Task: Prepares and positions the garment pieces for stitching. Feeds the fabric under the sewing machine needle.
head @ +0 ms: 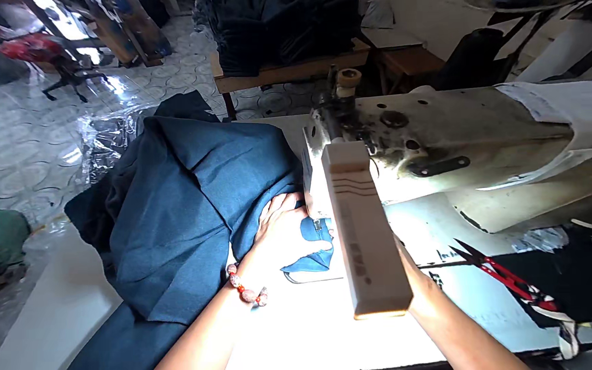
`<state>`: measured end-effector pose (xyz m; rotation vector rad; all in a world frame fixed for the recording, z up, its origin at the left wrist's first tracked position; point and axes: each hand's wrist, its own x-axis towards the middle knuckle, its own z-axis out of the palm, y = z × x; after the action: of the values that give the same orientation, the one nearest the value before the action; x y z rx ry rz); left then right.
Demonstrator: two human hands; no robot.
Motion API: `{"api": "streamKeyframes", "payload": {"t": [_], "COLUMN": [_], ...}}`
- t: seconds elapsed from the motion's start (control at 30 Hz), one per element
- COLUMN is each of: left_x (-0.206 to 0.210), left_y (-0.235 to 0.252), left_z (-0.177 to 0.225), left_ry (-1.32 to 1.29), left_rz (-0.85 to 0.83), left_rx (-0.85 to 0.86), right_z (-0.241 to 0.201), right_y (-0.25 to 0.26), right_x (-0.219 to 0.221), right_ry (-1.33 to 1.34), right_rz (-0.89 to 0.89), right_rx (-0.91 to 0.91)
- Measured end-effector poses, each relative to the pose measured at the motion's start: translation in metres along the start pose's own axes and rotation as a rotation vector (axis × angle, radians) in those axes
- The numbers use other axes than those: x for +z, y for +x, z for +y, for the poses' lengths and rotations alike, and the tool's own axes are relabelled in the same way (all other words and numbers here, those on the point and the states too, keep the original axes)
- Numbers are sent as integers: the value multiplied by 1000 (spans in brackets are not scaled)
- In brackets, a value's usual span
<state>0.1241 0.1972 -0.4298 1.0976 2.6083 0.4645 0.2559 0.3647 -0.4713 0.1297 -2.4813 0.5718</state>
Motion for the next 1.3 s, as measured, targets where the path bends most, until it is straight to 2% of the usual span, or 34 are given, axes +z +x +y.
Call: {"api": "streamKeyframes", "payload": {"t": [0.33, 0.47, 0.57, 0.63, 0.77, 1.1, 1.3], "left_x": [-3, 2, -23, -34, -32, -32, -34], "left_y": [-1, 1, -17, -26, -27, -27, -27], "left_z": [2, -8, 14, 26, 26, 28, 29], "left_ry": [16, -13, -49, -67, -73, -88, -102], "left_rz": [-14, -4, -88, -112, -72, -83, -111], "left_rx": [-17, 38, -25, -63, -37, -36, -58], "right_z": [-2, -6, -11, -9, -6, -8, -12], "right_y": [3, 4, 5, 5, 6, 5, 6], "right_x": [-5, -6, -11, -9, -6, -8, -7], "right_ry": [46, 18, -4, -5, 14, 63, -34], "right_rz": [-51, -77, -95, -28, 87, -58, -87], "right_rx": [13, 2, 2, 8, 60, 93, 88]}}
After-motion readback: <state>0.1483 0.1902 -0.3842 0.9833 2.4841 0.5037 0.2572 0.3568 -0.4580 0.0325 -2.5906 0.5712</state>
